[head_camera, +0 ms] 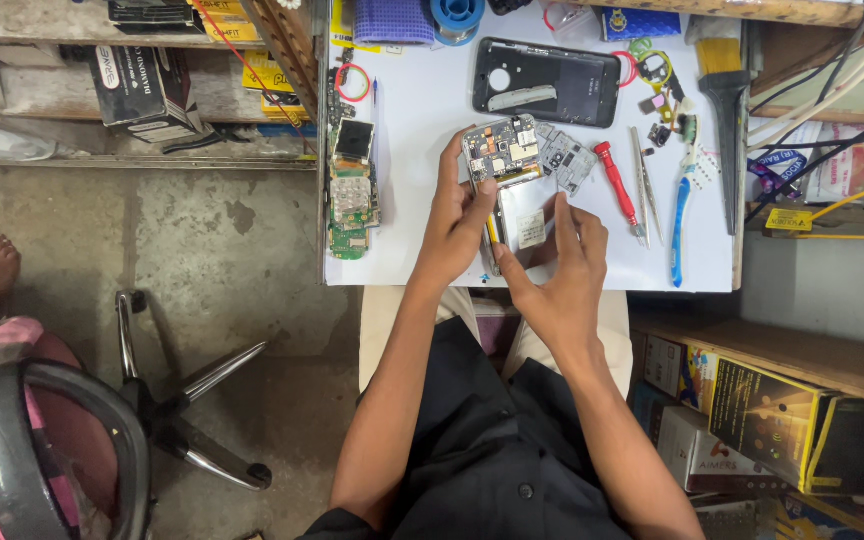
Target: The person reassembles a disassembled smartphone on a workbench. They connect a ribbon cable to the motherboard, place the back cover, insert the battery, and fit a metal shielding plate over the battery compartment.
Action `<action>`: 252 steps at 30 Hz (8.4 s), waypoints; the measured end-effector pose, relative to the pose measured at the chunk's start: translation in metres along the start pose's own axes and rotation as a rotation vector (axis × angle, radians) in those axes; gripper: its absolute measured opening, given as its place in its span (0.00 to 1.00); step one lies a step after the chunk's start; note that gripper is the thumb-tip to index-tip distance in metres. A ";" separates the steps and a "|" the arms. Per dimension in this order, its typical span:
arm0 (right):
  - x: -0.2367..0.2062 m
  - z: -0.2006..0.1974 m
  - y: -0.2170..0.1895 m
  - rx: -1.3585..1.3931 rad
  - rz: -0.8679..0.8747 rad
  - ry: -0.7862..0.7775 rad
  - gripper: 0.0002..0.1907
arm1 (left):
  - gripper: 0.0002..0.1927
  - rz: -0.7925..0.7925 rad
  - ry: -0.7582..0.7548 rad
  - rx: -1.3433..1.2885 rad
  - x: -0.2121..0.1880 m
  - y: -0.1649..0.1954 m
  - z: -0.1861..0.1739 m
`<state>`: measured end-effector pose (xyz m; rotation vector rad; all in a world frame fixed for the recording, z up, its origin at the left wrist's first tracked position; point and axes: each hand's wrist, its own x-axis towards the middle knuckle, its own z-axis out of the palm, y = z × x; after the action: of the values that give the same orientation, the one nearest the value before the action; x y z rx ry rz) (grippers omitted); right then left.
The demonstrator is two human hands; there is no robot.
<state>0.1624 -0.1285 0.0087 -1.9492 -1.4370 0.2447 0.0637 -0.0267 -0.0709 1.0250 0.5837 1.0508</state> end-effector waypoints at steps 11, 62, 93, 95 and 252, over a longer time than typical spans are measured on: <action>0.002 0.004 -0.001 -0.041 -0.068 0.011 0.34 | 0.37 -0.028 0.024 -0.040 0.000 0.003 -0.001; -0.004 0.018 -0.004 -0.123 -0.145 0.032 0.27 | 0.39 -0.062 0.001 0.004 -0.002 0.015 0.000; 0.037 0.006 0.046 0.629 0.290 -0.155 0.18 | 0.37 -0.027 -0.063 -0.012 -0.004 0.016 0.000; 0.037 0.003 0.041 0.638 0.345 -0.167 0.20 | 0.36 0.045 -0.082 -0.028 -0.004 0.017 0.001; 0.074 -0.037 0.038 0.662 0.241 -0.276 0.40 | 0.52 0.003 -0.076 -0.154 0.000 0.013 0.005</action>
<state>0.2381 -0.0827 0.0305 -1.5592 -1.0797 0.9970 0.0620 -0.0274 -0.0576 0.9271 0.4327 1.0381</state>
